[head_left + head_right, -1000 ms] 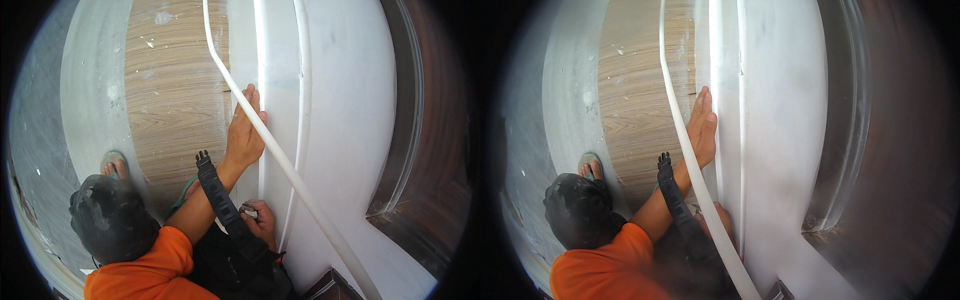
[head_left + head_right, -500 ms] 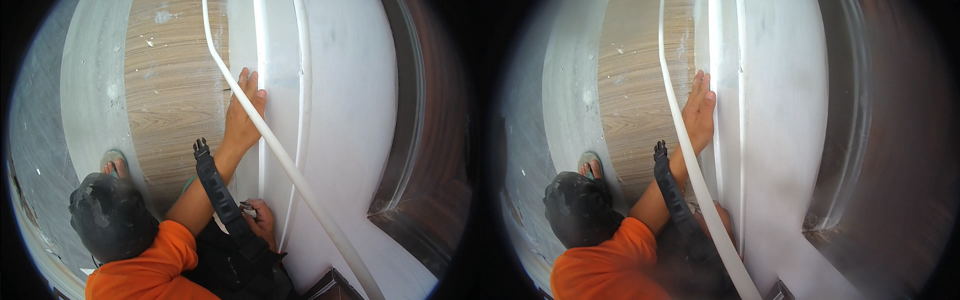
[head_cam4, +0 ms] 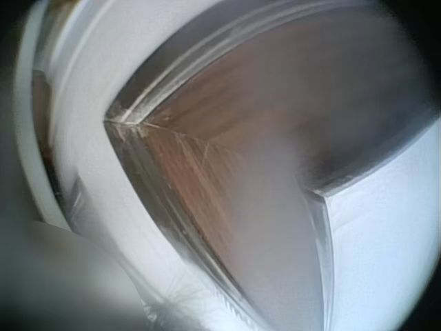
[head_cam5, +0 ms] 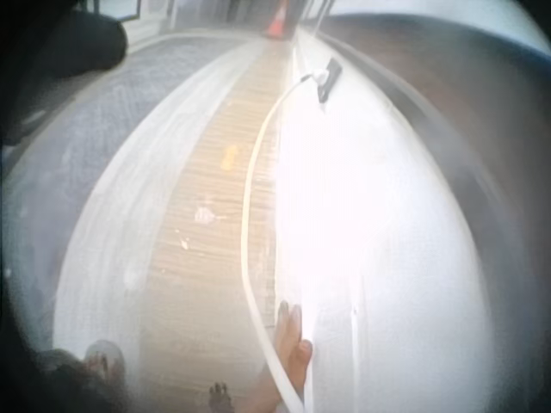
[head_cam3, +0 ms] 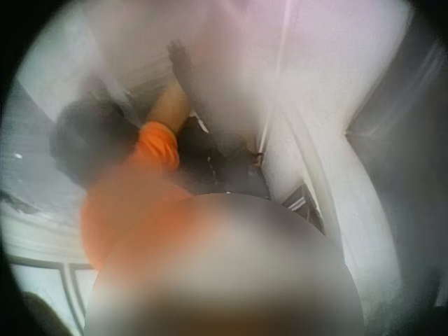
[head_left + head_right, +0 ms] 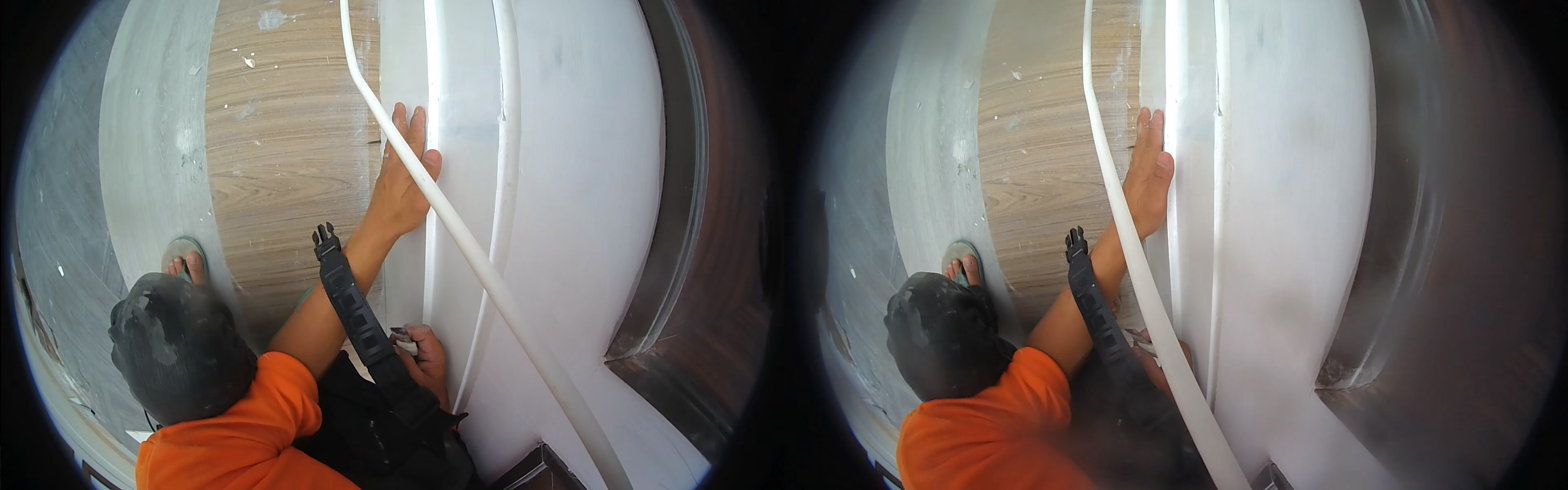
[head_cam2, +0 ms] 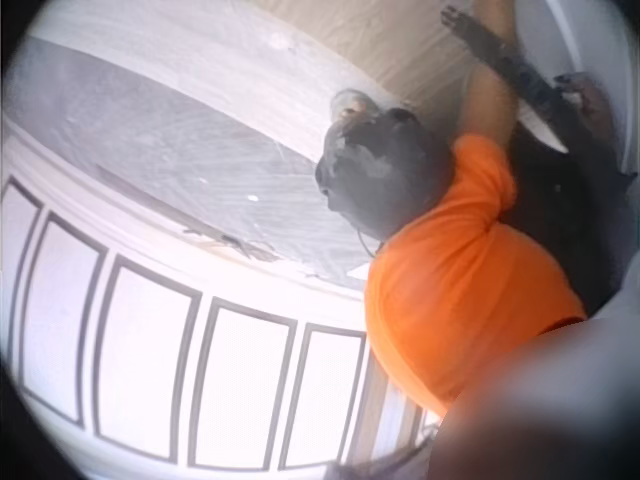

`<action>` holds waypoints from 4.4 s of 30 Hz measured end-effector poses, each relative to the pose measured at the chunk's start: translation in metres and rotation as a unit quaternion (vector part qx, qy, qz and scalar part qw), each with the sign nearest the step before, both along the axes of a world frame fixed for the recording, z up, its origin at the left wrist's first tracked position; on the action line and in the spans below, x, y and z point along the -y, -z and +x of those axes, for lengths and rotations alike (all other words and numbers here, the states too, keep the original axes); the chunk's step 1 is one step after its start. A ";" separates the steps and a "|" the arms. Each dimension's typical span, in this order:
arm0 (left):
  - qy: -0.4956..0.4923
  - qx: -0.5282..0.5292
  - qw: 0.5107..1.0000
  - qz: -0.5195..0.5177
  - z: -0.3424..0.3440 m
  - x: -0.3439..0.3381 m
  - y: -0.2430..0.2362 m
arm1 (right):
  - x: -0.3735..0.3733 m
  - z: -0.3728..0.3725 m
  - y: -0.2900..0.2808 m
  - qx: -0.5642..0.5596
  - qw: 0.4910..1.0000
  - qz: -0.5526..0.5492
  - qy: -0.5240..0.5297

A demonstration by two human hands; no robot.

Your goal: The person secures a white cable to a wall using a utility knife to make small incisions. They press the cable into the wall surface and use the knife to fasten it in place along a vertical line.

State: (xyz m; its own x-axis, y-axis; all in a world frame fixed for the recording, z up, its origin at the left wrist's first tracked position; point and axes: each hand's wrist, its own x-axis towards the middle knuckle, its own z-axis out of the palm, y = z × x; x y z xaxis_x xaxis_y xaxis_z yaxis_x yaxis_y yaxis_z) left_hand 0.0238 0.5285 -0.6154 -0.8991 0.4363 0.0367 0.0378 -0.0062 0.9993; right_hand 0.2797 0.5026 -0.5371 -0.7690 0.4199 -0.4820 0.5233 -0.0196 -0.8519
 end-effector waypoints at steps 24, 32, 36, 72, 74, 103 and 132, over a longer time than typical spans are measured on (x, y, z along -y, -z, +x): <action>0.021 -0.006 1.000 0.001 0.027 0.012 0.010 | 0.005 -0.029 -0.026 0.103 0.994 -0.036 0.028; -0.019 -0.010 1.000 0.021 0.022 0.010 0.004 | 0.005 -0.036 -0.032 0.088 0.994 -0.054 0.038; -0.014 0.023 1.000 0.007 0.016 0.008 -0.002 | 0.003 -0.040 -0.035 0.102 0.992 -0.060 0.041; -0.041 0.049 0.998 0.007 0.021 0.013 -0.012 | 0.012 -0.025 -0.028 0.117 0.990 -0.038 0.073; -0.037 0.068 0.997 0.008 0.017 0.013 -0.016 | 0.011 -0.026 -0.028 0.121 0.989 -0.046 0.077; -0.032 0.145 0.988 0.037 0.012 0.019 -0.026 | 0.011 -0.031 -0.035 0.130 0.987 -0.054 0.079; -0.021 0.120 0.989 0.083 0.016 0.017 -0.017 | 0.009 -0.040 -0.044 0.160 0.985 -0.032 0.061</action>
State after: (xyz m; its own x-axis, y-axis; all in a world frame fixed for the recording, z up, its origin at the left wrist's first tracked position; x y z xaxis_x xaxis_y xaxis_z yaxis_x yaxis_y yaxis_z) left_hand 0.0401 0.5111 -0.5981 -0.9079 0.4038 -0.1121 -0.1964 -0.1736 0.9650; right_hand 0.2397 0.4935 -0.4931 -0.5189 0.4613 -0.7197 0.7552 -0.1471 -0.6388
